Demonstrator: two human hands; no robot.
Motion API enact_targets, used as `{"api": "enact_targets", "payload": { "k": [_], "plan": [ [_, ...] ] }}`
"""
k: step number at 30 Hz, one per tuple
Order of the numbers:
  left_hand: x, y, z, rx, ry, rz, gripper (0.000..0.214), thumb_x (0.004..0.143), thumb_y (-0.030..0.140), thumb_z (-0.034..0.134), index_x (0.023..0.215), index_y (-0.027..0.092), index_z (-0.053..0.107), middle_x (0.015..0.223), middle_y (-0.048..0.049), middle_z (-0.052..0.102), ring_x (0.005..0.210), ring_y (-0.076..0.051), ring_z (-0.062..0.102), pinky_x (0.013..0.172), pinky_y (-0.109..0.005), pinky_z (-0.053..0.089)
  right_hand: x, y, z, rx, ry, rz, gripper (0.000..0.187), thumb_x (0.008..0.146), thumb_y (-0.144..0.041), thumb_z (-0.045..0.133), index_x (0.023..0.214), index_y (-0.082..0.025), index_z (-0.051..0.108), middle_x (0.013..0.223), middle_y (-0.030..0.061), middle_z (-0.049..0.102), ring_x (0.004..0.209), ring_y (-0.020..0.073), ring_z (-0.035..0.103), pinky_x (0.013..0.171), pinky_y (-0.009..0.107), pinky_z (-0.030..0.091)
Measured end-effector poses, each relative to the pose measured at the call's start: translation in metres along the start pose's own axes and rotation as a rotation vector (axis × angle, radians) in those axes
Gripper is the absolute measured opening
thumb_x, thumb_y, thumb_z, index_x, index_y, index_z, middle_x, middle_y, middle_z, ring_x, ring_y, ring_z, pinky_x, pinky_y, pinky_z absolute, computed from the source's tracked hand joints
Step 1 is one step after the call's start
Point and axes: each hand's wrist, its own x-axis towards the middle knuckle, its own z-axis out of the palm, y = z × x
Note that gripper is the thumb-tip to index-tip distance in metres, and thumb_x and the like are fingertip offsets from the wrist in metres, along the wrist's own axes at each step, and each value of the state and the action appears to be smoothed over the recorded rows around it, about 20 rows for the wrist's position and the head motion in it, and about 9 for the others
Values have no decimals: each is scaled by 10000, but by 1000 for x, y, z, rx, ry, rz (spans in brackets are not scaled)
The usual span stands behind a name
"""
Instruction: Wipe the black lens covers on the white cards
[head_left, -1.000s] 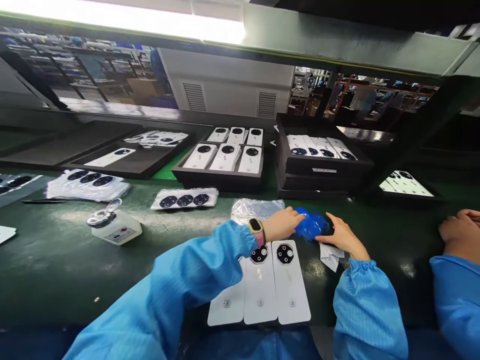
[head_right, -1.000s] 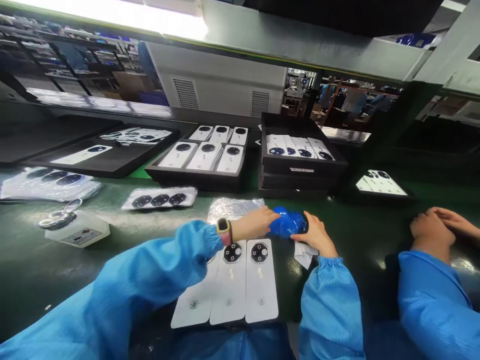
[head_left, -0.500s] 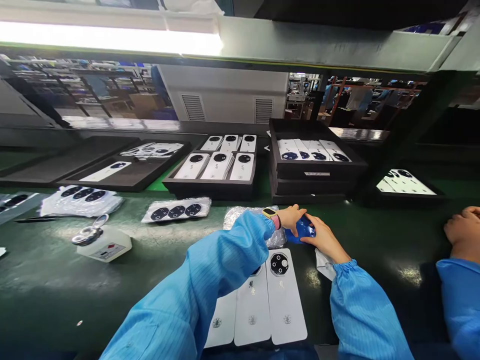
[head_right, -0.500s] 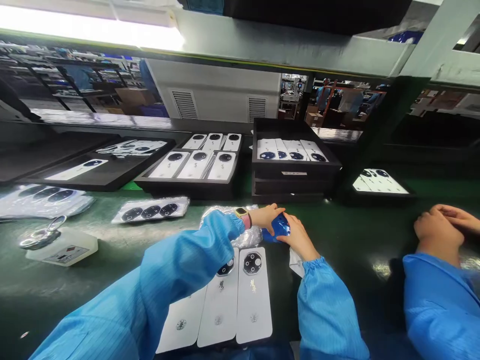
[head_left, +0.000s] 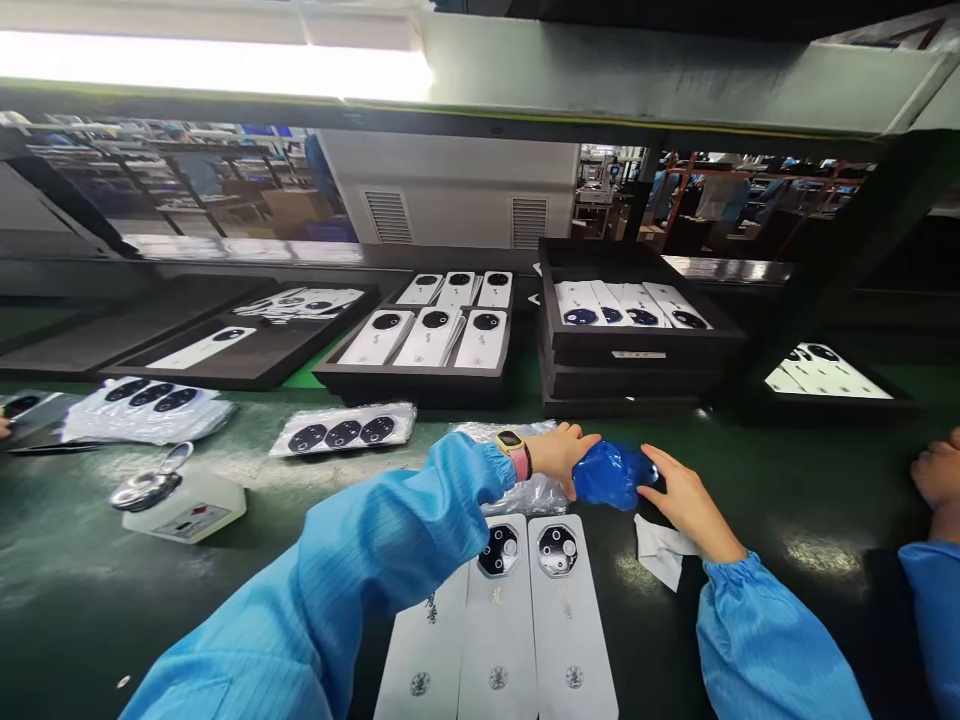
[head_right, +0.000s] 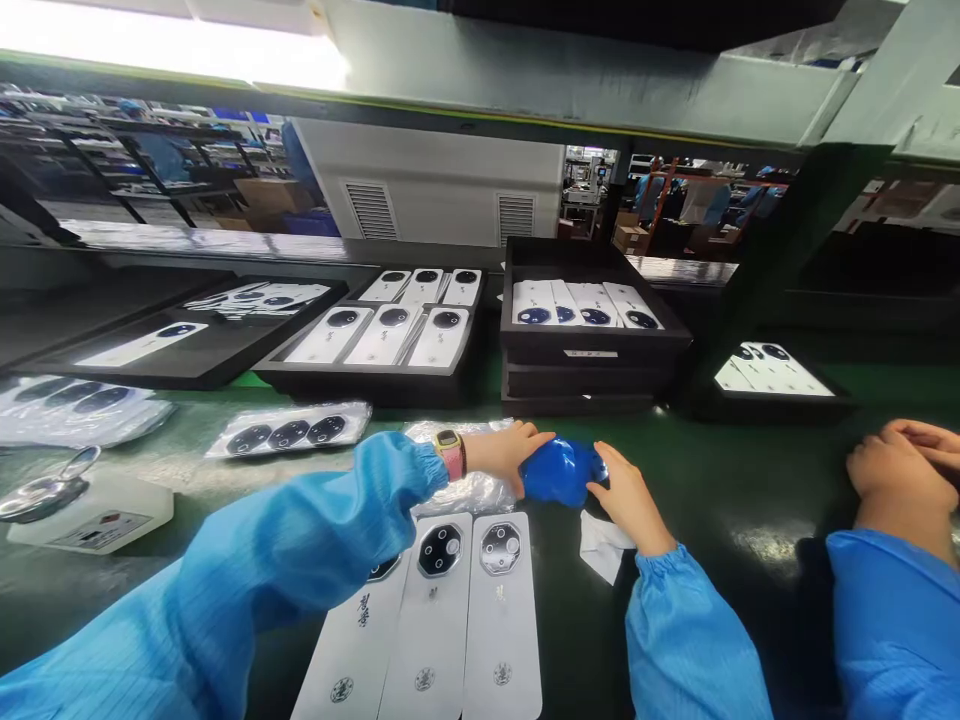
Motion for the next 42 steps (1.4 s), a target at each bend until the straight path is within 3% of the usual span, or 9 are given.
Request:
{"api": "enact_targets", "payload": {
  "k": [5, 8, 15, 23, 25, 29, 32, 37, 42],
  "plan": [
    [3, 7, 1, 3, -7, 29, 1035, 546, 257, 844, 1397, 225, 256, 1295, -155, 455, 1150, -345, 460, 904, -412, 426, -3, -17, 34, 8, -9, -7, 590, 784, -126, 461, 1369, -158, 398, 1404, 137, 452, 1341, 265, 334, 1083, 526, 324],
    [5, 12, -3, -8, -7, 32, 1065, 553, 182, 835, 1416, 230, 212, 1283, -146, 465, 1146, -334, 469, 902, -377, 427, -3, -25, 43, 21, -28, -10, 632, 766, -77, 402, 1391, -160, 365, 1432, 122, 418, 1354, 235, 305, 1107, 501, 291],
    [0, 13, -5, -14, -33, 5, 1115, 597, 212, 804, 1443, 250, 78, 1345, -164, 421, 1195, -349, 429, 918, -415, 420, -2, -26, 33, 56, -70, 24, 710, 714, -95, 429, 1413, -182, 344, 1434, 100, 419, 1328, 230, 362, 1094, 438, 335],
    [-9, 6, -10, -56, -91, -44, 1053, 550, 296, 848, 1405, 193, 242, 1412, -179, 350, 1268, -361, 352, 986, -432, 382, -4, -37, 34, 78, -150, 54, 915, 639, -279, 699, 1442, -158, 277, 1514, 132, 256, 1402, 277, 156, 1131, 451, 237],
    [-9, 5, -12, -82, -89, -64, 975, 603, 287, 827, 1396, 181, 271, 1403, -175, 364, 1267, -356, 364, 984, -444, 393, -4, -38, 36, 79, -147, 66, 920, 664, -312, 698, 1451, -156, 247, 1522, 143, 226, 1405, 275, 144, 1135, 460, 217],
    [-5, 6, -14, -147, -53, -123, 548, 839, 283, 642, 1319, 178, 401, 1321, -126, 460, 1159, -291, 497, 924, -479, 456, -1, -38, 41, 81, -125, 65, 839, 735, -340, 649, 1453, -191, 242, 1526, 114, 231, 1405, 261, 159, 1141, 456, 206],
    [3, 8, -14, -193, -21, -175, 351, 895, 287, 572, 1215, 164, 496, 1210, -98, 539, 1041, -240, 572, 859, -441, 504, 2, -37, 44, 80, -104, 53, 805, 757, -354, 633, 1449, -193, 254, 1522, 106, 245, 1402, 261, 178, 1142, 452, 212],
    [12, 13, -14, -239, -18, -222, 276, 901, 308, 566, 1124, 147, 552, 1108, -78, 587, 946, -207, 604, 798, -396, 530, 3, -35, 47, 71, -71, 39, 778, 765, -379, 633, 1437, -197, 286, 1501, 104, 300, 1388, 270, 231, 1136, 455, 238],
    [12, 13, -16, -214, 27, -257, 290, 900, 302, 567, 1148, 153, 542, 1152, -85, 570, 989, -220, 592, 822, -412, 523, 5, -39, 44, 58, -43, 39, 813, 715, -380, 682, 1418, -182, 323, 1485, 116, 329, 1377, 275, 263, 1121, 459, 269]
  ]
}}
